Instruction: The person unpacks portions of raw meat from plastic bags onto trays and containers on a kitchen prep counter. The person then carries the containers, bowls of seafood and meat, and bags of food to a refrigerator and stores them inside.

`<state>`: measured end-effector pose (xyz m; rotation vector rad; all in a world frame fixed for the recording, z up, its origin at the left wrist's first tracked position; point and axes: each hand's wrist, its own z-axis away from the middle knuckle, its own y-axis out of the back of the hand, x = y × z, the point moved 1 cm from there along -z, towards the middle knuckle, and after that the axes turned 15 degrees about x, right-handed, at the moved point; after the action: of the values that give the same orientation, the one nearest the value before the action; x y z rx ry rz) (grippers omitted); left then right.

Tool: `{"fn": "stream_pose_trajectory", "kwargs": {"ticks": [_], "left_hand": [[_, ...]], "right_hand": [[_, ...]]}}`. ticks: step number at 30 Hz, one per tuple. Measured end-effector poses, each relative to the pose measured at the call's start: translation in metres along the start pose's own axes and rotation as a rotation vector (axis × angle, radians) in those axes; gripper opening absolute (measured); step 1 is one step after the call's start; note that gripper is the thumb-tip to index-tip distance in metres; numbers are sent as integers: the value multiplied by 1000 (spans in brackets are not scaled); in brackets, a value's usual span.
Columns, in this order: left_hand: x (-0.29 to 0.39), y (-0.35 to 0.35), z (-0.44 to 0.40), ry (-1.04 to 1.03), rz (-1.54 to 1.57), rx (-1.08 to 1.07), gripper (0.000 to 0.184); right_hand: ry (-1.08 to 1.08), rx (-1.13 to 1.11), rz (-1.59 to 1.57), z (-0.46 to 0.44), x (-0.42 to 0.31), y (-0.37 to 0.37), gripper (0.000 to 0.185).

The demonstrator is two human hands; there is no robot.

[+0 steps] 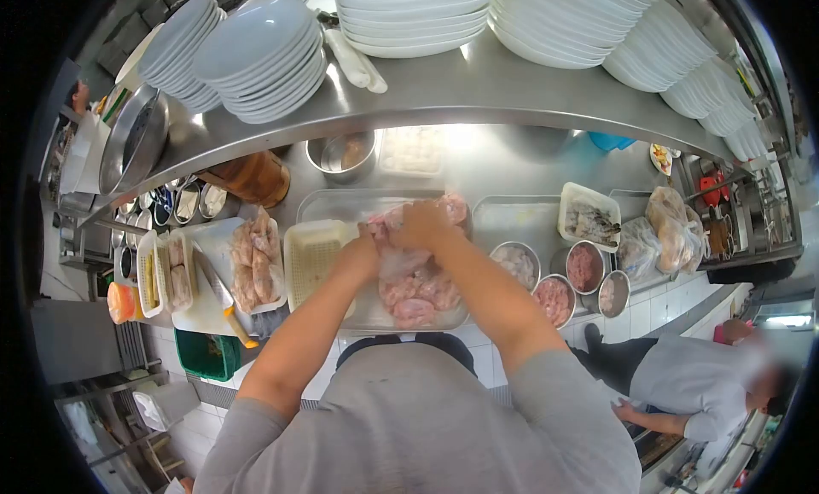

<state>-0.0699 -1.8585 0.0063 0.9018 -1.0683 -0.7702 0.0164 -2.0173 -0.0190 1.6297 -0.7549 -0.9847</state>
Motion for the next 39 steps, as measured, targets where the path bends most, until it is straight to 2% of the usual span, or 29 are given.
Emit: {"fn": "stream_pose_trajectory", "kwargs": {"ticks": [1,2,4,5,7,8,10,11,12,13,14,15,16,17,18,19,20,22,24,26,28,29,31,32,34,36,38,39], "left_hand": [[1,-5,-7,2,1,-3,47],[3,-9,-16,8,28,-22,48],[2,-24,-38,12,58,-43,49],[-2,-31,-50,-16,53,38,51],[-3,-25,-55,-47,48,121,54],[-4,-22,-56,-91,147,152,56],[-5,-13,-56,-133,249,182,58],[-10,-10,-55,-140,358,298,60],[-17,-4,-53,-147,463,414,62],[-23,10,-45,-143,456,413,62],[-33,25,-33,-76,588,459,61],[-42,40,-20,-9,722,509,61],[-52,48,-9,-8,761,621,61],[-62,53,3,-9,798,732,61],[-74,55,14,-5,791,732,61],[-85,59,24,-1,564,868,57],[-92,61,33,2,332,995,53],[-103,55,41,-14,215,1017,51],[-113,41,44,-33,102,1034,49],[-119,24,44,-99,-66,867,45],[-116,19,53,-136,-7,795,42],[-115,17,54,-169,43,725,40],[-108,18,55,-179,24,760,42],[-104,17,56,-181,2,799,45],[-86,36,59,-208,37,795,42],[-70,40,54,-229,65,790,39],[-42,37,40,-541,250,834,40],[-32,21,24,-596,312,651,37]], "right_hand": [[-43,-99,-22,-1,0,-2,68],[-43,-99,-20,-5,1,-2,68],[-135,-303,1,-13,-4,11,76],[-138,-305,3,-11,-4,16,76],[-146,-118,-221,-7,2,23,75],[-147,-117,-219,-7,8,24,75],[-324,-91,-581,-7,30,18,65],[-327,-96,-581,-4,42,12,65],[-363,56,-842,-1,56,-1,63],[-395,215,-1104,-1,56,-1,63],[-397,211,-1112,1,54,-3,63],[-455,293,-1260,5,43,16,69],[-512,377,-1407,8,31,36,76],[-512,373,-1413,12,15,51,76],[-451,414,-1461,17,-6,64,71],[-386,459,-1508,19,-26,68,67],[-442,359,-1574,20,-42,57,67],[-376,230,-1398,25,-85,38,66],[-222,123,-999,27,-131,6,62],[-193,45,-835,20,-157,-21,61],[-216,-148,-518,11,-167,-22,65],[-220,-146,-514,10,-166,-20,65],[-114,-20,-482,9,-163,-15,45],[-114,-20,-471,9,-155,-12,45],[86,297,-378,9,-127,0,37],[115,500,-328,-1,-82,5,28],[-30,19,-120,-7,-37,11,25],[-29,19,-118,-5,-27,14,25]]}}
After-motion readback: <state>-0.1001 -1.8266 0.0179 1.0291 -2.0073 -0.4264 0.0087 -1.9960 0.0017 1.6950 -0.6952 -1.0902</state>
